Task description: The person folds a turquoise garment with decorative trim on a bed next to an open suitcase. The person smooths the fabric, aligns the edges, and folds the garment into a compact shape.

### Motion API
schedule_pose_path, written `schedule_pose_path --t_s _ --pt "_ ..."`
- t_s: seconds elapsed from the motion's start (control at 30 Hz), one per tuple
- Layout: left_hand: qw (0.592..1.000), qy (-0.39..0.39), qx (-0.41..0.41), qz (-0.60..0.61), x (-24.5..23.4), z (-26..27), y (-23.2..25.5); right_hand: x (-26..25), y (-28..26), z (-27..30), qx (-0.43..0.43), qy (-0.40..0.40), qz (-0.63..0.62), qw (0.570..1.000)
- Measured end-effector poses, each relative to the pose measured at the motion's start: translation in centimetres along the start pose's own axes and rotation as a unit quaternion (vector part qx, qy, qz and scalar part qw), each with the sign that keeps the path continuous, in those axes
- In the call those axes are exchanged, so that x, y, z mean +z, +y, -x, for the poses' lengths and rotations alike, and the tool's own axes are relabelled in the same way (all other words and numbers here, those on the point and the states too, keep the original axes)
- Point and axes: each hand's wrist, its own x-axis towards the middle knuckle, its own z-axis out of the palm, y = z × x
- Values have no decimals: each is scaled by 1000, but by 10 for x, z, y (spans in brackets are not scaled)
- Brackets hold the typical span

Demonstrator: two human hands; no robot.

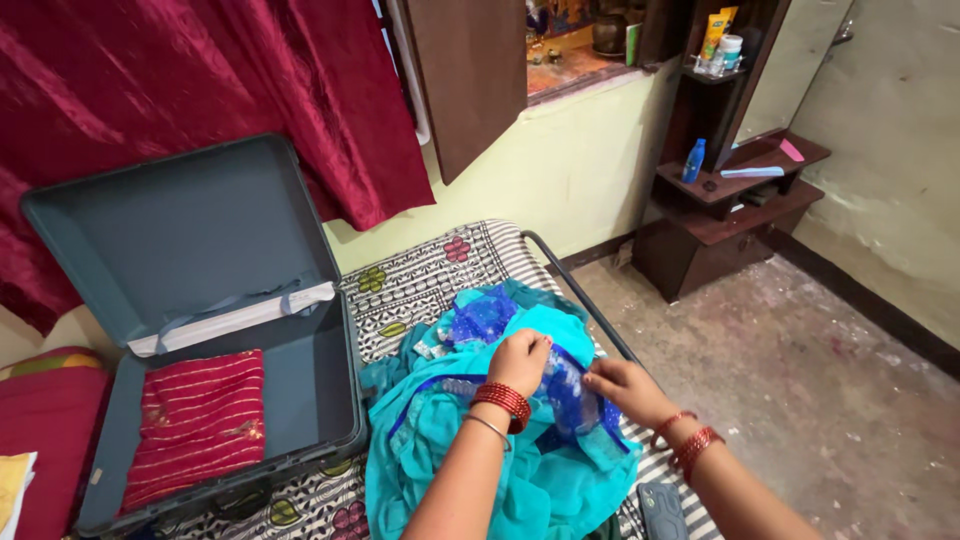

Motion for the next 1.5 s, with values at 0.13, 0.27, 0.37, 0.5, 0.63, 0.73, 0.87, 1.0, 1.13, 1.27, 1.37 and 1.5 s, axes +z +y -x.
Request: schedule_pose_path --t_s 0.13,0.27,0.37,0.5,0.63,0.73,0.87,1.0,1.13,1.27,1.37,1.5 --pt "999 -27 -45 13 1 -8 -21 19 26 10 53 0 -5 999" --pt "987 -43 -88 124 -4 -17 -42 28 42 16 79 -9 23 997" --pt "991 -28 -76 109 -12 -16 -58 27 51 17 93 -7 -16 996" --pt "995 -5 -83 49 -25 -12 -77 15 60 12 98 5 -176 980" --pt "993 -15 -94 63 -35 -1 -92 1 63 10 115 7 -264 958" --pt "992 -26 -95 75 -39 9 -99 -7 57 6 103 5 -324 941" --pt "992 -36 -104 69 -42 20 -102 -10 32 7 117 9 -405 907" --pt "990 -46 -121 63 -43 27 -98 -12 -8 10 147 8 -471 870" --pt "993 -48 -97 52 -47 39 -88 -14 -43 9 185 24 -472 862" --pt "997 -26 -72 29 -48 48 -65 -11 -52 5 157 8 -462 873" --pt "999 -11 -30 37 -47 51 -42 -3 -49 -3 119 -15 -442 889" --pt "990 -64 5 126 -37 49 -13 3 -48 -9 50 -61 -384 920"
